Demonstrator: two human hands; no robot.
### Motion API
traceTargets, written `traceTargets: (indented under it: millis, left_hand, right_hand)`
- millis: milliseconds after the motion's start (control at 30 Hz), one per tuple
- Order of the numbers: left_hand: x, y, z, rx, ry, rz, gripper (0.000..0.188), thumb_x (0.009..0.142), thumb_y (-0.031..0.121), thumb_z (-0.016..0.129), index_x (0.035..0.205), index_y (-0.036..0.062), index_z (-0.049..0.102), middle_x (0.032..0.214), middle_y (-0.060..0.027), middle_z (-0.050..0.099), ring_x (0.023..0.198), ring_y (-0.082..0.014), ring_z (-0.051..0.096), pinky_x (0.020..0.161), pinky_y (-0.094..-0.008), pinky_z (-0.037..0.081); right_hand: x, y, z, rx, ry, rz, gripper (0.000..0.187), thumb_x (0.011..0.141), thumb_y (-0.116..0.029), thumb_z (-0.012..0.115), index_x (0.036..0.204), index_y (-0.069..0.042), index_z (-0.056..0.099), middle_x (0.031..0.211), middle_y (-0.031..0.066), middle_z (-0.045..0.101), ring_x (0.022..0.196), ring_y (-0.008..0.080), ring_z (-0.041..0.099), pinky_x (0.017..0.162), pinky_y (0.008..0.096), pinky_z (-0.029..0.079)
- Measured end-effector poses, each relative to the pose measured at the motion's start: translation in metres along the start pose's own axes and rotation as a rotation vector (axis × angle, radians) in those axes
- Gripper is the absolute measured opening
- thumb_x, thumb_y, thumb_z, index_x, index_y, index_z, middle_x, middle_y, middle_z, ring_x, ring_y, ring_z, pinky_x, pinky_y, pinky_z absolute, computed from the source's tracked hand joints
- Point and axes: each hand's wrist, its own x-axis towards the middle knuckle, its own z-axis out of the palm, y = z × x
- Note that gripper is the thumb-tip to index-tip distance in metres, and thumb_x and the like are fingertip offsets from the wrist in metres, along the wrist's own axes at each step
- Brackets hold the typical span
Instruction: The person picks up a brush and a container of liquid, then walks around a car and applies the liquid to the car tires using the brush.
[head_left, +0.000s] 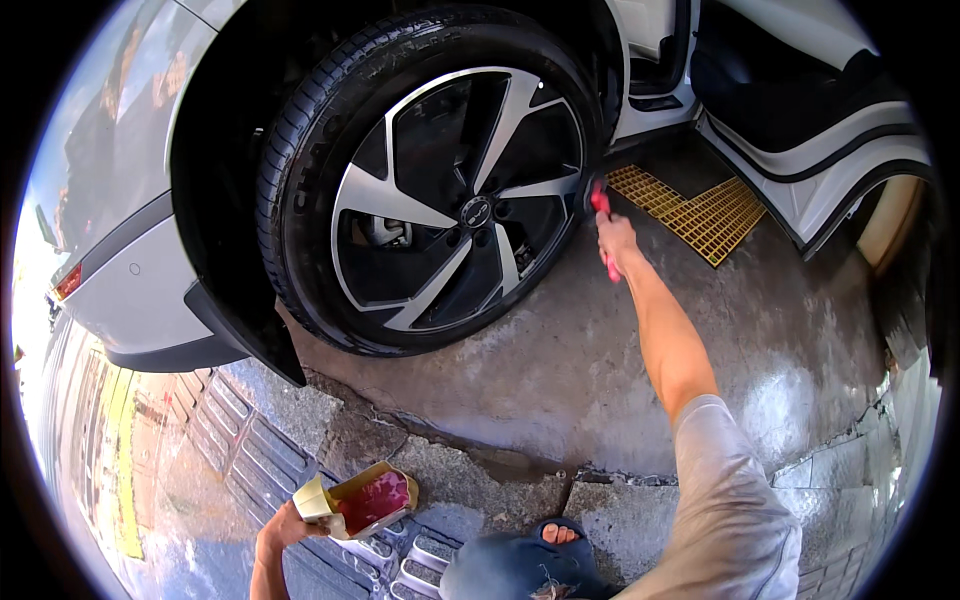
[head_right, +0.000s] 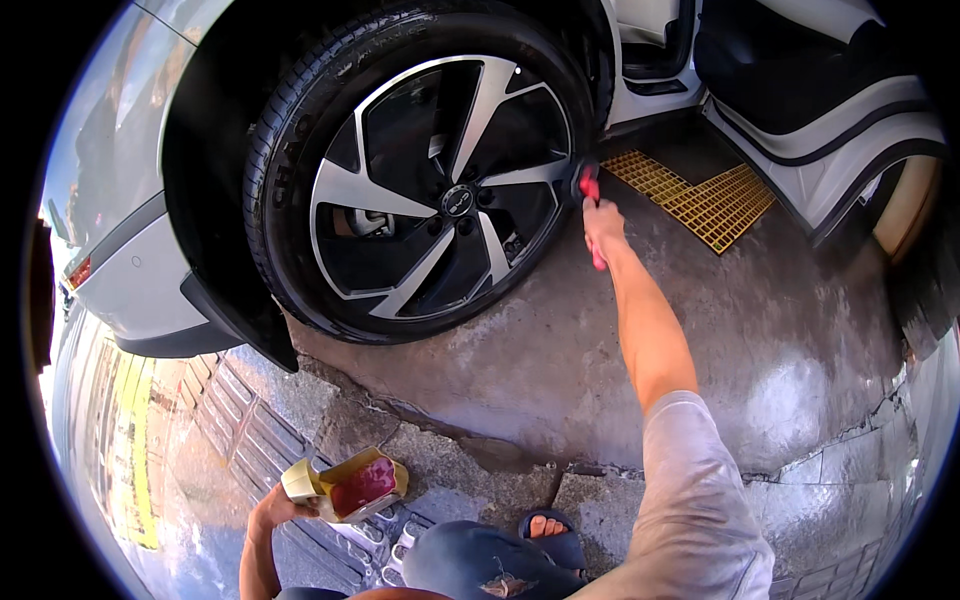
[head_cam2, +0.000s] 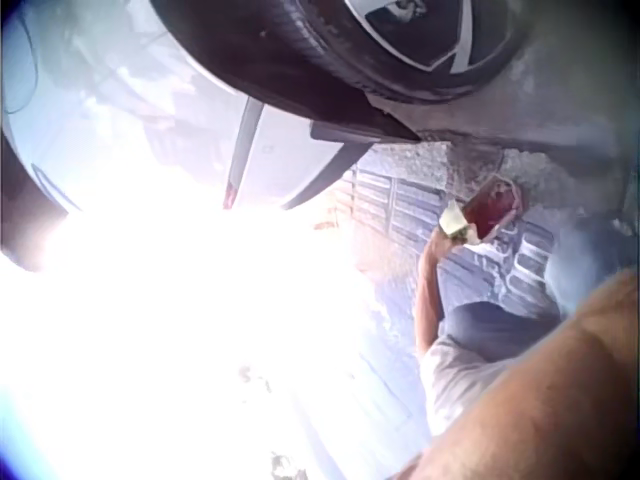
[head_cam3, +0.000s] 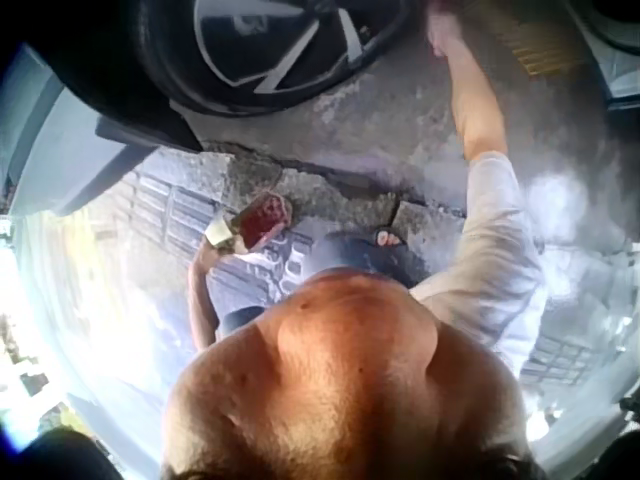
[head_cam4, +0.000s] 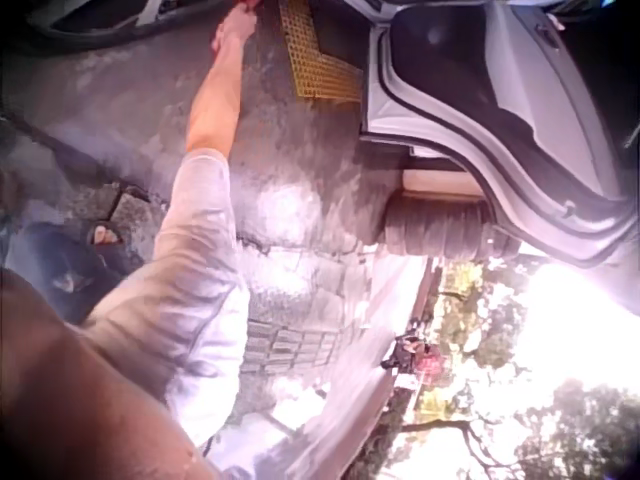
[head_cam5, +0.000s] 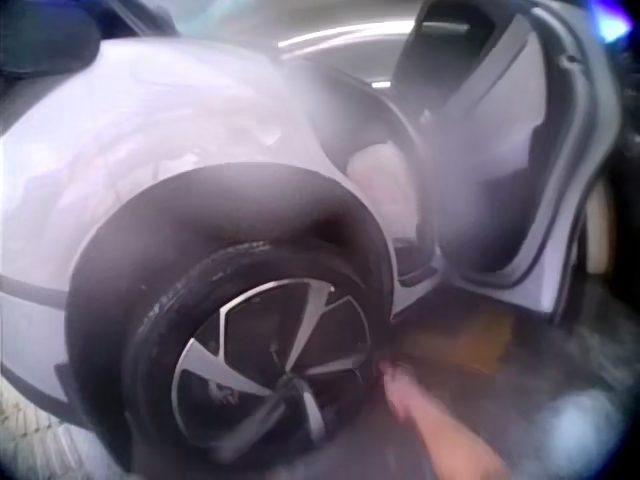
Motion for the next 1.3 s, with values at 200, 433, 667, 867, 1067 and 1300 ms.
traceTargets:
  millis: [200, 433, 667, 867, 1067, 1300]
  left_hand:
    - [-0.010, 0.009, 0.009, -0.121, 0.052, 0.019, 0.065, 0.059, -0.003, 0.086, 0.120, 0.0062, 0.066, 0.103, -0.0040, 0.073, 0.095, -0.0165, 0.068, 0.085, -0.0348, 0.056]
    - [-0.005, 0.013, 0.014, -0.239, 0.087, -0.081, 0.067, 0.058, -0.006, 0.084, 0.120, 0.0051, 0.063, 0.105, -0.0046, 0.073, 0.097, -0.0172, 0.068, 0.088, -0.0361, 0.056]
    - [-0.004, 0.024, 0.017, -0.139, 0.162, -0.095, 0.071, 0.057, -0.001, 0.077, 0.126, 0.0025, 0.062, 0.106, -0.0046, 0.069, 0.096, -0.0193, 0.066, 0.087, -0.0339, 0.054]
    - [0.005, 0.016, 0.017, -0.045, 0.147, -0.053, 0.071, 0.060, -0.002, 0.073, 0.130, 0.0010, 0.061, 0.106, -0.0076, 0.070, 0.094, -0.0211, 0.067, 0.086, -0.0335, 0.054]
    - [-0.007, 0.018, 0.031, -0.089, 0.186, -0.066, 0.075, 0.056, 0.000, 0.075, 0.130, 0.0019, 0.062, 0.105, -0.0046, 0.068, 0.095, -0.0199, 0.066, 0.088, -0.0337, 0.054]
    - [-0.006, 0.016, 0.029, -0.052, 0.182, -0.041, 0.059, 0.053, -0.003, 0.073, 0.111, 0.0029, 0.066, 0.099, -0.0036, 0.066, 0.090, -0.0198, 0.065, 0.083, -0.0329, 0.054]
  right_hand:
    - [-0.045, 0.032, -0.003, 0.256, -0.092, 0.031, 0.034, 0.105, -0.039, 0.055, 0.106, -0.006, 0.062, 0.063, 0.0059, 0.055, 0.043, 0.0159, 0.052, 0.039, 0.0342, 0.042]
    - [-0.063, -0.189, -0.057, -0.218, 0.322, -0.878, 0.051, 0.104, -0.050, 0.047, 0.131, -0.009, 0.060, 0.064, 0.0155, 0.065, 0.056, 0.0364, 0.066, 0.057, 0.0407, 0.055]
    - [0.058, -0.011, 0.023, 0.049, 0.394, -0.376, 0.050, 0.105, -0.046, 0.041, 0.120, -0.002, 0.059, 0.066, 0.0164, 0.065, 0.048, 0.0259, 0.063, 0.047, 0.0407, 0.053]
    - [-0.021, 0.150, 0.124, 0.008, 0.167, 0.142, 0.051, 0.107, -0.045, 0.041, 0.118, 0.003, 0.057, 0.075, 0.0183, 0.067, 0.051, 0.0268, 0.065, 0.047, 0.0419, 0.052]
    - [-0.159, 0.174, 0.133, -0.025, -0.357, 0.108, 0.044, 0.106, -0.041, 0.044, 0.129, -0.006, 0.056, 0.071, 0.0182, 0.066, 0.048, 0.0290, 0.064, 0.047, 0.0429, 0.052]
    - [-0.106, 0.100, 0.009, -0.155, -0.107, -0.240, 0.045, 0.101, -0.036, 0.057, 0.142, -0.019, 0.056, 0.073, 0.0175, 0.068, 0.060, 0.0286, 0.070, 0.060, 0.0397, 0.055]
